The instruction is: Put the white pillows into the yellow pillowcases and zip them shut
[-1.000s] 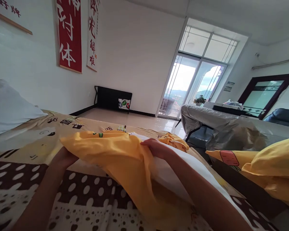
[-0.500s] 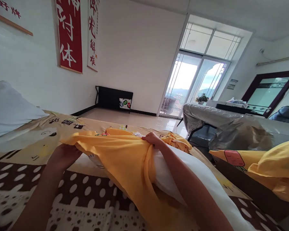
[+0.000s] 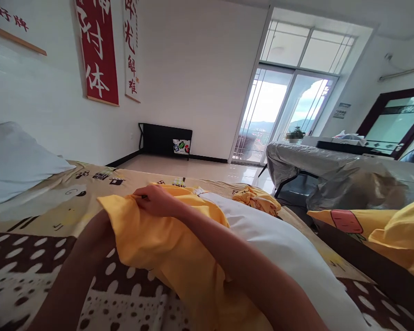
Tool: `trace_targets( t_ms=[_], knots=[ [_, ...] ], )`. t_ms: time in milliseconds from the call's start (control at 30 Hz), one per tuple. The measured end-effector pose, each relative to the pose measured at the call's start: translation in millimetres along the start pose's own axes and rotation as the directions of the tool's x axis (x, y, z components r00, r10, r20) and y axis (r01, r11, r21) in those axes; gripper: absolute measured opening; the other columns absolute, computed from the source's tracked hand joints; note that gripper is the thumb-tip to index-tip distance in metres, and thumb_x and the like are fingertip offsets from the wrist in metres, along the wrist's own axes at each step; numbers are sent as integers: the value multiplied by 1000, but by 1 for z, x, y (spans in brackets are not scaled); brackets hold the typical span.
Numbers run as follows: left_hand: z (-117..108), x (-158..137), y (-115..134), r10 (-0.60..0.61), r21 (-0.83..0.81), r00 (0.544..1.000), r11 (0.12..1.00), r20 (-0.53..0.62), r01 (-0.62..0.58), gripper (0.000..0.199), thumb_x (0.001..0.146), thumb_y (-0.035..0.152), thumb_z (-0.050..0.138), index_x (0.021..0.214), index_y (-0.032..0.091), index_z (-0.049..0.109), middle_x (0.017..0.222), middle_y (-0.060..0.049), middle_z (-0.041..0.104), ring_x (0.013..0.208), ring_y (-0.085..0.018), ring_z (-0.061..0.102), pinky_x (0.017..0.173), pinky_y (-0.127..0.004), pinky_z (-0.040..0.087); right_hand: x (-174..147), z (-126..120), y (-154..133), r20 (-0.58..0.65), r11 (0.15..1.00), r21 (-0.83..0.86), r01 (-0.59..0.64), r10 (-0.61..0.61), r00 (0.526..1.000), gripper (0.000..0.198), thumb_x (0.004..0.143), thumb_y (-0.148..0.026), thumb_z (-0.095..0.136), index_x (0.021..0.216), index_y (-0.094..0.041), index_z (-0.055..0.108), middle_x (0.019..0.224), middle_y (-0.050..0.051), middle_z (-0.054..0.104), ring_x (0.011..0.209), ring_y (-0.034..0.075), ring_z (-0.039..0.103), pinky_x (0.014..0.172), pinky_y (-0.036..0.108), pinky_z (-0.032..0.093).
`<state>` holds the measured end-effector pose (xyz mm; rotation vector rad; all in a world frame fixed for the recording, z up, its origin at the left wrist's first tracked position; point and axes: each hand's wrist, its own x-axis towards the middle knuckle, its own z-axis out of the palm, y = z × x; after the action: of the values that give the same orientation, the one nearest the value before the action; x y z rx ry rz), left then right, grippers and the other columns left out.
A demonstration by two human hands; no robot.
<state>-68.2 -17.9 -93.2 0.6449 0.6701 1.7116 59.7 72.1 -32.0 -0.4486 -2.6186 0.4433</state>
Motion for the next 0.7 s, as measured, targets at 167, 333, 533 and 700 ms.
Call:
trace_targets(
  t_ms=[167,333,533,700],
  knots=[
    [1,1,-1,20,152,999,988,42,-26,22,57,25,77,70,13,64,60,1,56,51,-8,47,46,-18,38,5,-13,18,-58,993,-120,-2,-5,998,17,87,-22,55,79,-15,68,74,0,66,73,11,54,74,24,35],
    [-1,4,-7,63,206,997,976,55,-73,24,55,28,77,60,12,59,55,3,50,50,-7,42,45,-17,34,5,-17,12,-137,856,-513,62,-153,979,24,92,-26,50,78,-16,67,77,4,67,83,15,52,83,31,28],
    [-2,14,-15,48,65,998,997,-41,-45,20,51,23,76,62,13,62,57,2,56,55,-9,50,51,-19,39,-2,-7,-19,-316,849,-476,-229,78,945,23,88,-31,53,72,-15,60,72,3,60,69,13,46,66,28,29],
    [0,19,-19,131,-13,991,991,-20,-131,22,51,23,74,70,14,67,74,-1,67,75,-16,62,64,-22,47,-7,-5,-38,-21,930,-157,-333,334,942,32,85,-32,51,57,-16,49,57,-3,51,58,9,41,55,24,27]
  ],
)
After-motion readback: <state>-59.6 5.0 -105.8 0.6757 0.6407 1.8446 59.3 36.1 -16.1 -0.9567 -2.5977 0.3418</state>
